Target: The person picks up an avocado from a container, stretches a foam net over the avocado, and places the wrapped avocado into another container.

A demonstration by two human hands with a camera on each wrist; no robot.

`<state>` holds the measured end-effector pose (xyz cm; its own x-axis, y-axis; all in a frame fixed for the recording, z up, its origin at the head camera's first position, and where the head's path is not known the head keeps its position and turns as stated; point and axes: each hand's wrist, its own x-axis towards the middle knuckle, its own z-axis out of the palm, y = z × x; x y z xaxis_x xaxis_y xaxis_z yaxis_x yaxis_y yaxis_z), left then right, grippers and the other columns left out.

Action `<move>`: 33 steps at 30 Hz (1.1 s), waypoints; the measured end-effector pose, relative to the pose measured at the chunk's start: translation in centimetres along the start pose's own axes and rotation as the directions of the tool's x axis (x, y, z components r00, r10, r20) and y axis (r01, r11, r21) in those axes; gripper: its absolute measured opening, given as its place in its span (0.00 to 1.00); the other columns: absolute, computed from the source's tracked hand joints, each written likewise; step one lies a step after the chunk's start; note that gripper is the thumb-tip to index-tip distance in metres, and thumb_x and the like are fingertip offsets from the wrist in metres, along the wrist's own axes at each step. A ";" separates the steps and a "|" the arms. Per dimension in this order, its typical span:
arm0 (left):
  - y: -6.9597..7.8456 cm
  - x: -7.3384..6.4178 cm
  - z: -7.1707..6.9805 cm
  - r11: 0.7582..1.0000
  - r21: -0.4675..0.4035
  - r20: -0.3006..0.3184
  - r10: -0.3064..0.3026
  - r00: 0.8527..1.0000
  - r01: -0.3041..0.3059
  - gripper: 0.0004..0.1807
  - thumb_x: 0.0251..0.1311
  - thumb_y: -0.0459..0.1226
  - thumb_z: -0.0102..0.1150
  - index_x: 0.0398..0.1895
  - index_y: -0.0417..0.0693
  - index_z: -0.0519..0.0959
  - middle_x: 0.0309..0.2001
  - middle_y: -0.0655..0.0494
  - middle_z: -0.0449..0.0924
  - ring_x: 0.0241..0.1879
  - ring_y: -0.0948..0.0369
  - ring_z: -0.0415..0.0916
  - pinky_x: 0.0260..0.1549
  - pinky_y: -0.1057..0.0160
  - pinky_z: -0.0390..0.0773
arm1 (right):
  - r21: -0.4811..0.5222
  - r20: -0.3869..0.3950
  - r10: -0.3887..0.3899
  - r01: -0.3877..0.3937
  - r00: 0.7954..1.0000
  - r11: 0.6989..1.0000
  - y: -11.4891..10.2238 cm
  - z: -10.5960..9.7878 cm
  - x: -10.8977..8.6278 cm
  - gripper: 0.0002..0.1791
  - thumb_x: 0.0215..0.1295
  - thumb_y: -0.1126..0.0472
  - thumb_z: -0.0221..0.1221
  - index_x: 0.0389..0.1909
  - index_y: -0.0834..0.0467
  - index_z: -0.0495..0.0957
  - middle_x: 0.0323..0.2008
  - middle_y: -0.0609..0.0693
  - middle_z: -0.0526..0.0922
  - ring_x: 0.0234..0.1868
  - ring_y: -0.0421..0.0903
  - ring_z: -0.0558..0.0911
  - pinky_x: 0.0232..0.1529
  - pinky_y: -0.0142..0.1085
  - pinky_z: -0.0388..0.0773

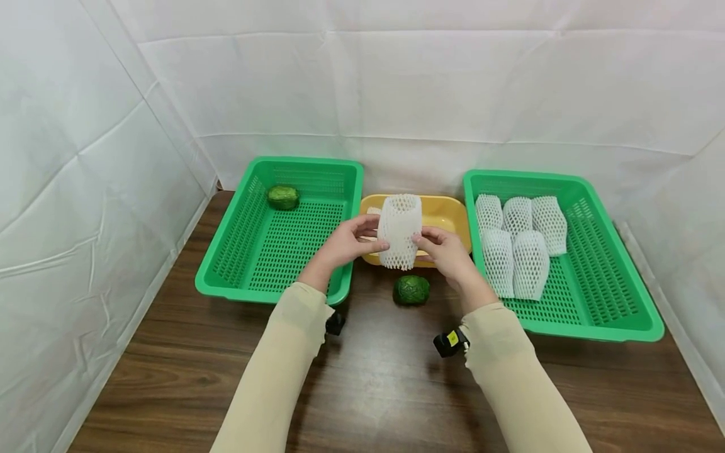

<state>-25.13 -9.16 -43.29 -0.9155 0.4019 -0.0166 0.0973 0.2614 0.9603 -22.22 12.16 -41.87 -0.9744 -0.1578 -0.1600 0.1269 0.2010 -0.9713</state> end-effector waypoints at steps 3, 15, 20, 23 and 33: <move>0.1 -0.1 0.0 0.999 -0.050 0.033 0.021 0.999 -0.019 0.33 0.53 0.36 0.66 0.63 0.43 0.67 0.54 0.46 0.74 0.53 0.54 0.72 0.49 0.60 0.74 | 0.032 0.076 -0.023 0.020 0.997 0.999 -0.1 0.2 0.1 0.22 0.70 0.64 0.49 0.61 0.70 0.64 0.56 0.65 0.70 0.52 0.51 0.74 0.50 0.45 0.74; -0.1 0.0 0.1 0.999 -0.035 0.054 0.019 0.998 -0.017 0.26 0.54 0.36 0.65 0.57 0.42 0.71 0.51 0.45 0.76 0.50 0.54 0.75 0.44 0.58 0.76 | -0.550 0.198 0.025 0.091 0.980 0.830 0.9 -0.3 -1.7 0.19 0.63 0.69 0.52 0.56 0.67 0.70 0.50 0.62 0.76 0.52 0.58 0.74 0.50 0.48 0.72; -0.2 0.0 0.0 0.999 -0.033 0.052 0.023 0.998 -0.021 0.28 0.54 0.35 0.65 0.58 0.42 0.68 0.51 0.44 0.76 0.49 0.53 0.75 0.46 0.58 0.75 | -0.692 0.318 0.032 0.209 0.947 0.691 2.5 0.8 -1.7 0.27 0.54 0.68 0.62 0.57 0.65 0.70 0.55 0.59 0.73 0.57 0.56 0.70 0.56 0.49 0.66; -0.3 0.0 -0.1 0.999 -0.029 0.055 0.027 0.998 -0.026 0.29 0.54 0.35 0.64 0.60 0.42 0.67 0.52 0.43 0.76 0.49 0.53 0.74 0.47 0.57 0.74 | -0.741 0.301 0.020 0.221 0.953 0.634 3.3 1.5 -1.5 0.31 0.50 0.67 0.67 0.58 0.62 0.70 0.57 0.58 0.71 0.59 0.56 0.68 0.56 0.49 0.66; -0.1 -0.2 -0.1 0.999 0.002 0.067 0.034 0.997 -0.034 0.28 0.57 0.37 0.63 0.61 0.44 0.68 0.54 0.47 0.74 0.51 0.55 0.73 0.46 0.59 0.74 | -0.803 0.245 0.049 0.175 0.968 0.570 4.6 2.4 -1.2 0.37 0.44 0.65 0.70 0.60 0.55 0.69 0.57 0.57 0.70 0.56 0.58 0.70 0.52 0.53 0.68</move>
<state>-24.99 -9.34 -43.31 -0.8833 0.4687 -0.0031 0.1292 0.2497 0.9597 -20.03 11.00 -46.60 -0.8919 -0.3800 -0.2452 -0.2470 0.8634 -0.4399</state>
